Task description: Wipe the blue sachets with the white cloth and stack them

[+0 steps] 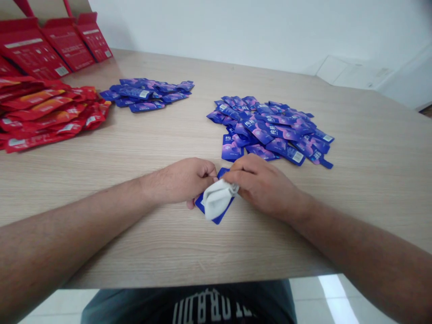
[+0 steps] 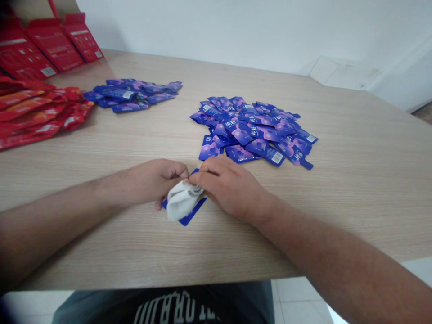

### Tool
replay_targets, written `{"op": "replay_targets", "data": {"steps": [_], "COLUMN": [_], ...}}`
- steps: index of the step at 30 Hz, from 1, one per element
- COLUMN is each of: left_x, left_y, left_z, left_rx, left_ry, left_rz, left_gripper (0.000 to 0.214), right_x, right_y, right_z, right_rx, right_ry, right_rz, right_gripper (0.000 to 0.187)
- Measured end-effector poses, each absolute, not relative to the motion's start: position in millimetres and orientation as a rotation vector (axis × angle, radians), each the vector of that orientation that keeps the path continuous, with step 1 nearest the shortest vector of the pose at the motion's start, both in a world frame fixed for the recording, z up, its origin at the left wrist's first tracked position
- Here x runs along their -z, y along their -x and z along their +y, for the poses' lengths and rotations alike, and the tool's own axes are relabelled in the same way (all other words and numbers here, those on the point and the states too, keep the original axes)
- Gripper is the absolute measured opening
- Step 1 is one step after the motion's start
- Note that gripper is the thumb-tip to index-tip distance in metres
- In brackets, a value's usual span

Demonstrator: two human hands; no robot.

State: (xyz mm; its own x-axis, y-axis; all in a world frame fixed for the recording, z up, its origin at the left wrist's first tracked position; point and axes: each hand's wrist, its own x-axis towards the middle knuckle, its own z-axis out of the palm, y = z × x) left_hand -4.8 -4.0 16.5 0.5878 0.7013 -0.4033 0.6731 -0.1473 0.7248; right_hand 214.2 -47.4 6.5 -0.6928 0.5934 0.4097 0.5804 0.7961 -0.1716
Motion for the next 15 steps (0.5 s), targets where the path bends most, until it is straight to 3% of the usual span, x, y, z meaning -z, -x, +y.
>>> {"op": "replay_targets", "data": {"steps": [3,9,13,15], "left_x": [-16.4,-18.1,-18.3,-18.5], "left_y": [6.1,6.2,5.9,5.5], "left_z": [-3.7,-4.5,-4.4,-4.3], "left_rx": [-0.042,-0.056,-0.055,-0.035], "left_ry": [-1.906,-1.883,-1.901,-1.887], "left_rz": [1.063,1.08,1.038,1.048], "left_gripper": [0.017,0.016,0.016,0.015], "right_x": [-8.8,-5.2,-6.6,-6.4], "right_y": [-210.3,-213.6,-210.1,-210.7], "right_z": [-50.0,-44.2,-48.1,-47.1], "right_rx": [-0.12,-0.066,-0.171,-0.135], "right_ry": [0.681,0.925,0.681,0.781], "right_rz": [-2.719,-2.505,-2.719,-2.656], "right_gripper": [0.025,0.021,0.026,0.023]}}
